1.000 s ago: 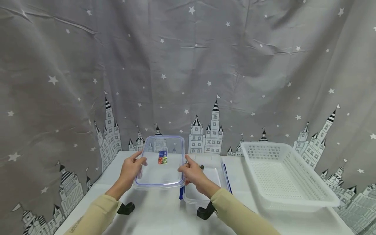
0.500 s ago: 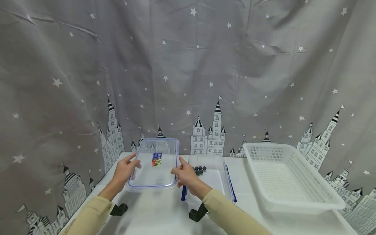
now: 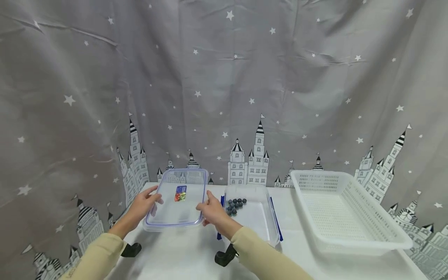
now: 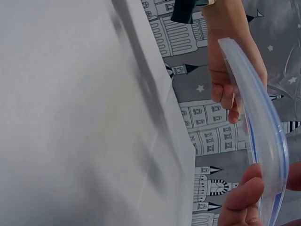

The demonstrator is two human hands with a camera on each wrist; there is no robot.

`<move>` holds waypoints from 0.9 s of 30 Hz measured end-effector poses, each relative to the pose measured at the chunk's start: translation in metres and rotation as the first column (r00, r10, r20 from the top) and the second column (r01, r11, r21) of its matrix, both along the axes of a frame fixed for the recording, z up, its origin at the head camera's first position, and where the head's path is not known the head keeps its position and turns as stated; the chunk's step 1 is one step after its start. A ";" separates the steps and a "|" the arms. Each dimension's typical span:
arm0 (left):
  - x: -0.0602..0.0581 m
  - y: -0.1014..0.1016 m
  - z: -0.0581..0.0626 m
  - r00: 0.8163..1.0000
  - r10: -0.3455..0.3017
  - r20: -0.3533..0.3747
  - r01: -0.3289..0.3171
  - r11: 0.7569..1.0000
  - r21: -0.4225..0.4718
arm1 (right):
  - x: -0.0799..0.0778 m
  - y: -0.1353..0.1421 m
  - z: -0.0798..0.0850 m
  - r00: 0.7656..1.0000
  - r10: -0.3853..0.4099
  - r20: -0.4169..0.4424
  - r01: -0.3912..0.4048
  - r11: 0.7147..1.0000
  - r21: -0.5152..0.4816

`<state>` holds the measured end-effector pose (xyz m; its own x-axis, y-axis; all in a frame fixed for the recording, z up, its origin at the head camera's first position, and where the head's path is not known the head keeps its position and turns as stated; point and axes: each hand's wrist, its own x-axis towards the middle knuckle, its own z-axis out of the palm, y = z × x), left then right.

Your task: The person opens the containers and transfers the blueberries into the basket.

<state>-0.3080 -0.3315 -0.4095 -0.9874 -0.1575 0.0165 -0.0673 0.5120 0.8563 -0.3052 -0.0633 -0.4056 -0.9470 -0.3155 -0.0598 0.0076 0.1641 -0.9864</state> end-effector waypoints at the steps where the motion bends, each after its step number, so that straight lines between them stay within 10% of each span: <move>1: -0.001 0.000 0.000 1.000 -0.012 0.010 0.012 1.000 0.004 | 0.000 -0.001 0.000 1.000 -0.004 -0.001 0.004 1.000 0.003; 13: 0.005 -0.019 -0.005 0.981 -0.116 0.153 0.109 0.993 0.054 | 0.010 -0.018 -0.007 1.000 -0.019 0.007 0.019 0.998 0.052; 27: 0.001 -0.022 -0.026 0.982 -0.123 0.143 0.106 0.987 0.122 | 0.021 -0.032 -0.021 1.000 -0.013 0.002 0.013 0.995 0.101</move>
